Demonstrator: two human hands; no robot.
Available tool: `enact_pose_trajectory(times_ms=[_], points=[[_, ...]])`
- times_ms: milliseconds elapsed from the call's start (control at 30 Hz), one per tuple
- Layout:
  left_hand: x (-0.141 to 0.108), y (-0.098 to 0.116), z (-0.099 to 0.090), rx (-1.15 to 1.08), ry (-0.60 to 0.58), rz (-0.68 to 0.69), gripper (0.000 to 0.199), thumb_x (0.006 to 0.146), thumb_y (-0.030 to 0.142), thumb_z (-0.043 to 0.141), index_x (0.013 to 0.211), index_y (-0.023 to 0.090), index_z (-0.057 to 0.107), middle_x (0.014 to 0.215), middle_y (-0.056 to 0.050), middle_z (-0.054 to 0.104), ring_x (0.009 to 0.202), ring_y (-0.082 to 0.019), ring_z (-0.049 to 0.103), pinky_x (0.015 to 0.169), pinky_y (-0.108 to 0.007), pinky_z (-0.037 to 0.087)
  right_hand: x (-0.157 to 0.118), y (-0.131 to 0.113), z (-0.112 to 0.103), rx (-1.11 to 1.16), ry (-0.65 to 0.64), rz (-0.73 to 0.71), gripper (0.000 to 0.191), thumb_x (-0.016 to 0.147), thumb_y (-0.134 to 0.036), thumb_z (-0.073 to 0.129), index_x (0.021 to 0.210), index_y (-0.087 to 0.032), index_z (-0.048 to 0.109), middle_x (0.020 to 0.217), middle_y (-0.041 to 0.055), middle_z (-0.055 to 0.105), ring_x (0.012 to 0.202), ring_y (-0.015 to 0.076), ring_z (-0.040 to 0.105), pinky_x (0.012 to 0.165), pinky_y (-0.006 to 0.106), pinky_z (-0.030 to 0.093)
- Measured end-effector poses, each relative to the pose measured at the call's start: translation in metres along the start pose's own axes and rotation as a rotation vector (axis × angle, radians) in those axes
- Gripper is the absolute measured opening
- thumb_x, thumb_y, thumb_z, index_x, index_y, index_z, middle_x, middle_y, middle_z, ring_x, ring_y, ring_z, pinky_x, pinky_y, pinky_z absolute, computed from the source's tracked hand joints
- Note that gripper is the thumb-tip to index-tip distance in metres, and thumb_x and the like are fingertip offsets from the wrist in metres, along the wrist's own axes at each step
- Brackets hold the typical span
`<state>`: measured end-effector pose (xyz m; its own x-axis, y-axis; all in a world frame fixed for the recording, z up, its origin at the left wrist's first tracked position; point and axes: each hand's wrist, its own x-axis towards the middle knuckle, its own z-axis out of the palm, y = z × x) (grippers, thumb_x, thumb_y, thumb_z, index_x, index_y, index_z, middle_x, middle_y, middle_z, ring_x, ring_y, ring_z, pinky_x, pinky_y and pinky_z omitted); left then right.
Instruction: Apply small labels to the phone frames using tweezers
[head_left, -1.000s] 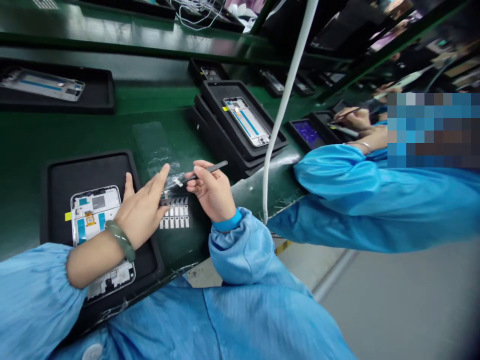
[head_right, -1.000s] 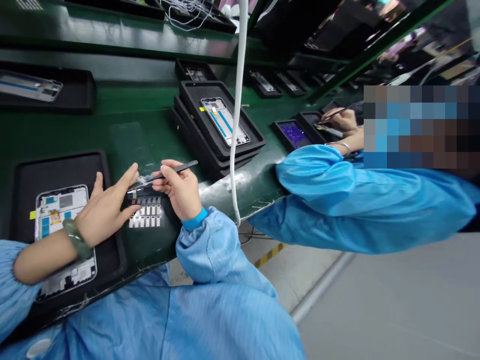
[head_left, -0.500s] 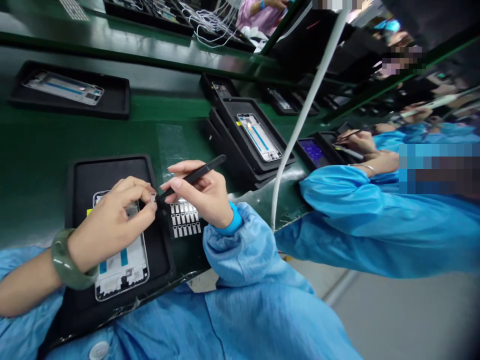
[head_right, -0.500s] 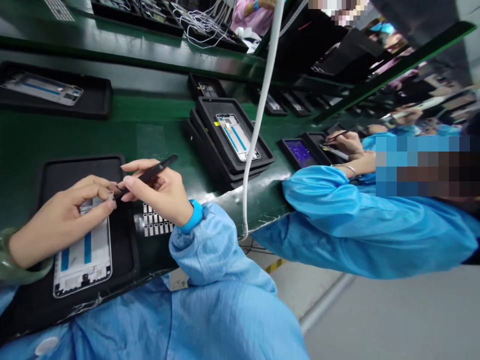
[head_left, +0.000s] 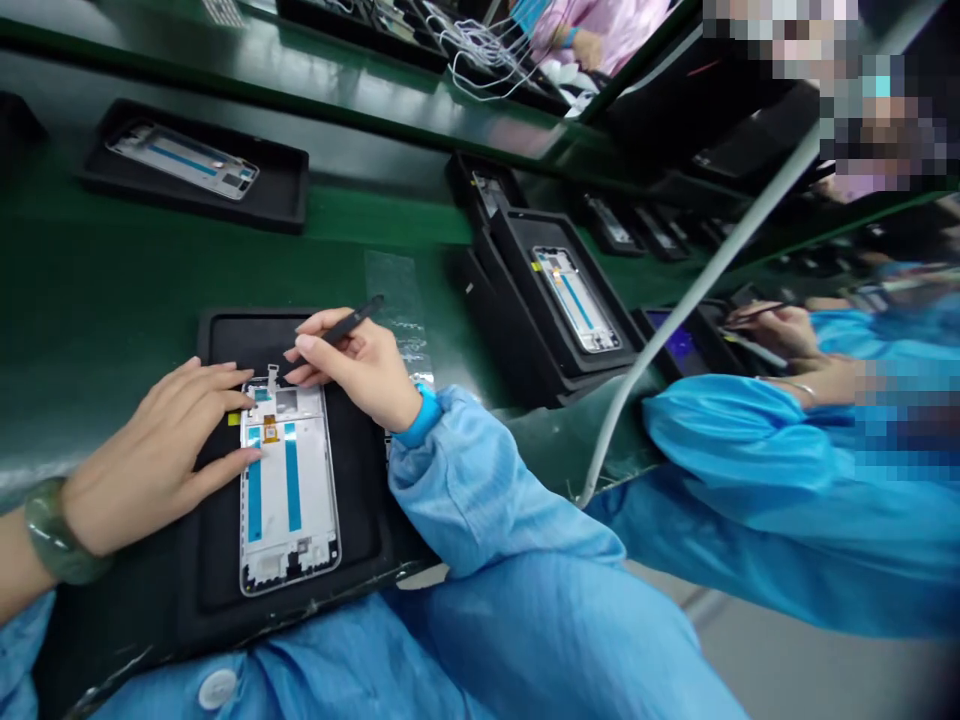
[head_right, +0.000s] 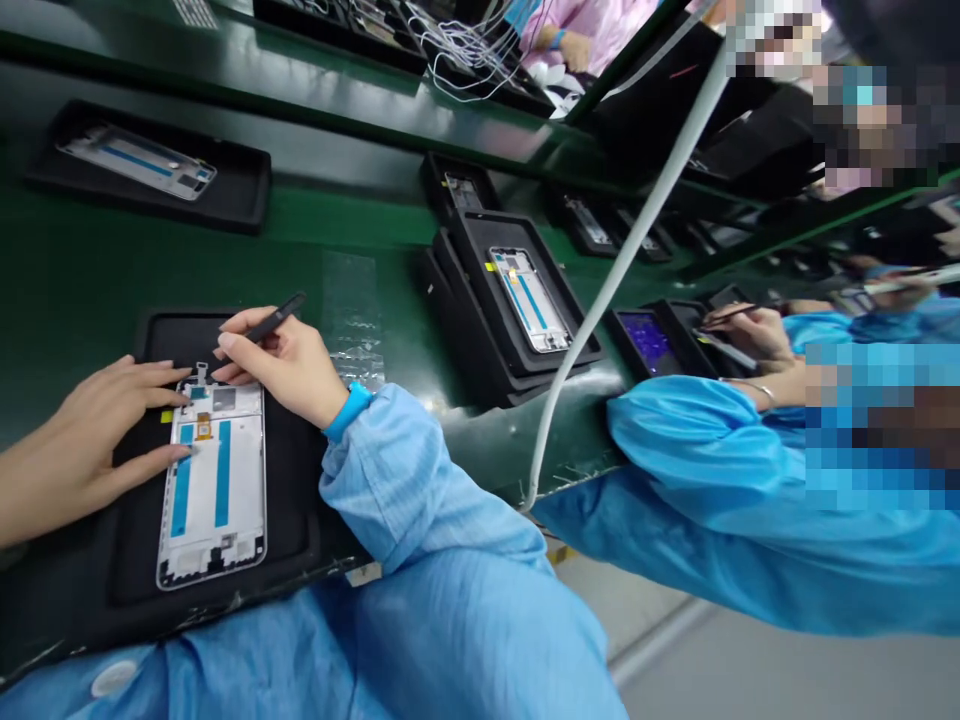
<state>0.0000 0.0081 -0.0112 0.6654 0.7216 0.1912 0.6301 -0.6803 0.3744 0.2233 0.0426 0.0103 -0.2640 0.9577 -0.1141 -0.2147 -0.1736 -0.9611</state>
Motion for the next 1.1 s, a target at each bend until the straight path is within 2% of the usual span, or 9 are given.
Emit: enact_pose_trajectory(times_ms=[167, 533, 1100], points=[[-0.0009, 0.0036, 0.0030, -0.030, 0.029, -0.018, 0.043, 0.087, 0.050, 0.049, 0.115, 0.017, 0.049, 0.129, -0.012, 0.052, 0.128, -0.026, 0.042, 0.115, -0.050, 0.024, 0.0077, 0.0098, 0.0023, -0.079, -0.036, 0.053, 0.037, 0.067, -0.043, 0.074, 0.087, -0.018, 0.055, 0.070, -0.0024, 0.064, 0.058, 0.0099, 0.067, 0.054, 0.019, 0.056], [0.0016, 0.0053, 0.0010, -0.063, 0.016, -0.049, 0.042, 0.088, 0.050, 0.047, 0.117, 0.020, 0.049, 0.129, -0.010, 0.053, 0.128, -0.026, 0.043, 0.115, -0.052, 0.024, 0.0055, 0.0101, 0.0012, -0.175, -0.014, 0.020, 0.033, 0.072, -0.046, 0.069, 0.086, -0.019, 0.056, 0.077, -0.0017, 0.064, 0.061, 0.0101, 0.068, 0.056, 0.019, 0.057], [0.0012, 0.0038, 0.0008, -0.062, 0.022, -0.042, 0.044, 0.086, 0.049, 0.050, 0.117, 0.018, 0.051, 0.130, -0.011, 0.053, 0.127, -0.028, 0.044, 0.114, -0.052, 0.026, 0.0050, 0.0118, 0.0022, -0.223, -0.003, -0.004, 0.032, 0.073, -0.045, 0.068, 0.087, -0.019, 0.056, 0.079, -0.0018, 0.063, 0.062, 0.0103, 0.068, 0.057, 0.020, 0.057]])
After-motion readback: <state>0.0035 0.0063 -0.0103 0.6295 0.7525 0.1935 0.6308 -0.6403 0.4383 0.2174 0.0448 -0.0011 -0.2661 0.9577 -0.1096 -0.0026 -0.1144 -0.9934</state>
